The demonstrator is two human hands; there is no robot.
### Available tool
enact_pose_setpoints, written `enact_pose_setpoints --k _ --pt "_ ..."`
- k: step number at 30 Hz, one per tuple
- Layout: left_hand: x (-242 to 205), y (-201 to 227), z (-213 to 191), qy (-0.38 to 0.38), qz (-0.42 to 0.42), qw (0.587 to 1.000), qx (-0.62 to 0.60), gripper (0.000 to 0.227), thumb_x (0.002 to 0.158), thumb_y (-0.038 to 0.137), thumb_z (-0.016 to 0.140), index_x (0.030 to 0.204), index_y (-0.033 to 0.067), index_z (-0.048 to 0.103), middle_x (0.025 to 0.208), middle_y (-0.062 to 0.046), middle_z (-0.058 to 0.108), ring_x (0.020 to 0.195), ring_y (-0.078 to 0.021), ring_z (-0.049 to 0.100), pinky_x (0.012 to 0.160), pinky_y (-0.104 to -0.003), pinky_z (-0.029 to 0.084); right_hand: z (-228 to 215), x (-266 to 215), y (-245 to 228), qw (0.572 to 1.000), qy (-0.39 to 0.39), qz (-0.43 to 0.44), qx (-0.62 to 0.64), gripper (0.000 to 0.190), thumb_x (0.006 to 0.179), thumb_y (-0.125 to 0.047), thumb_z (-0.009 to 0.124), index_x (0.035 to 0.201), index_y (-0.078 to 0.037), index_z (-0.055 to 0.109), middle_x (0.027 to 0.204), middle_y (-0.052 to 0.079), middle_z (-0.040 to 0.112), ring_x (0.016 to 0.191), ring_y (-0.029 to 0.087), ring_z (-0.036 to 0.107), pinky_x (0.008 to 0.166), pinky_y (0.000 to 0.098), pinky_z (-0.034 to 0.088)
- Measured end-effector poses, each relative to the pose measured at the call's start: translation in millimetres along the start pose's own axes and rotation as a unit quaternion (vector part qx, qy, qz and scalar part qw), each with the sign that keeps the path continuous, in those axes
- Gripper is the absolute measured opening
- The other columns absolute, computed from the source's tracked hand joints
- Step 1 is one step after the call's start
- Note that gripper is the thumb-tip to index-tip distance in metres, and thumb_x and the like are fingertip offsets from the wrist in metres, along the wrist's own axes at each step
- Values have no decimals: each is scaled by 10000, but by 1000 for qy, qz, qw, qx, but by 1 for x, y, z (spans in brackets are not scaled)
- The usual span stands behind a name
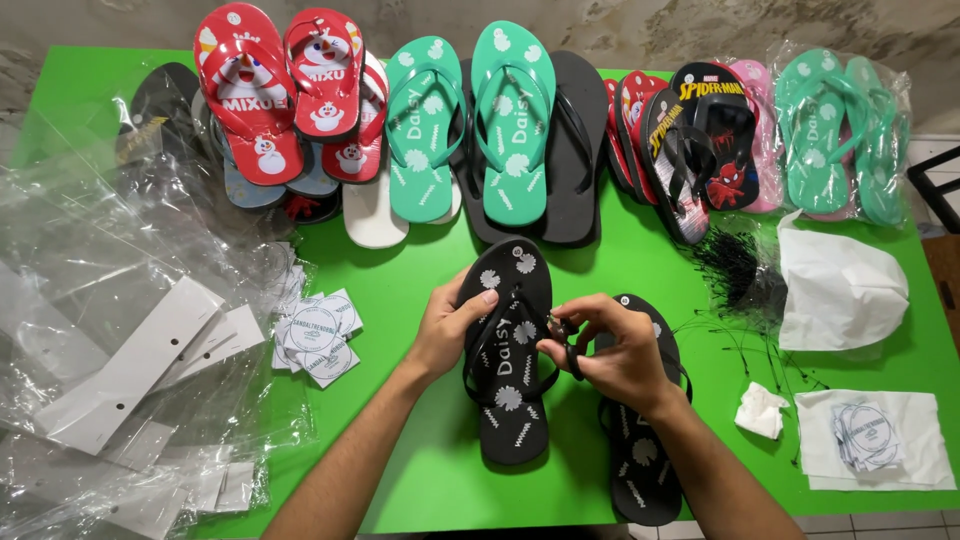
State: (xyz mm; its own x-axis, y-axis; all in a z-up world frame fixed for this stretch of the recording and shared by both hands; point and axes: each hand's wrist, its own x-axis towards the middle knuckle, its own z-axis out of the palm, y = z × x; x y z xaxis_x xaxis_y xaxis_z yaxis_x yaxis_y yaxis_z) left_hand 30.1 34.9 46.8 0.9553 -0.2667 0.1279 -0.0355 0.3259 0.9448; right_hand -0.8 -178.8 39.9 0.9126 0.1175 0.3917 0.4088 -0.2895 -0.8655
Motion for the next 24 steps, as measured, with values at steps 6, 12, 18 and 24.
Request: enact_pose_setpoints --k 6,12,18,24 --pt "10 -37 -16 34 -76 996 -13 136 910 141 682 784 103 649 619 18 564 565 -67 509 491 -214 413 0 2 4 998 -32 -7 60 332 704 -21 893 985 -32 717 710 109 782 584 185 732 446 260 560" --pt "14 -29 -14 44 -78 995 -37 115 890 99 670 992 68 714 683 -12 626 603 -76 581 506 -210 479 -3 3 3 996 -43 3 82 347 686 -26 902 972 -33 707 696 110 781 553 174 720 431 250 537" --pt "12 -43 -16 32 -80 995 -41 214 901 91 676 1109 60 715 754 -2 645 678 -67 582 548 -213 508 -2 1 6 991 -59 13 121 354 661 -22 919 953 -22 720 679 127 776 537 171 720 427 243 524" --pt "14 -63 -30 22 -78 994 -68 249 841 118 664 1076 37 682 710 -22 593 602 -86 523 479 -208 445 -5 -4 17 989 -7 74 130 376 696 -56 918 996 8 701 696 144 777 568 134 695 479 258 522"
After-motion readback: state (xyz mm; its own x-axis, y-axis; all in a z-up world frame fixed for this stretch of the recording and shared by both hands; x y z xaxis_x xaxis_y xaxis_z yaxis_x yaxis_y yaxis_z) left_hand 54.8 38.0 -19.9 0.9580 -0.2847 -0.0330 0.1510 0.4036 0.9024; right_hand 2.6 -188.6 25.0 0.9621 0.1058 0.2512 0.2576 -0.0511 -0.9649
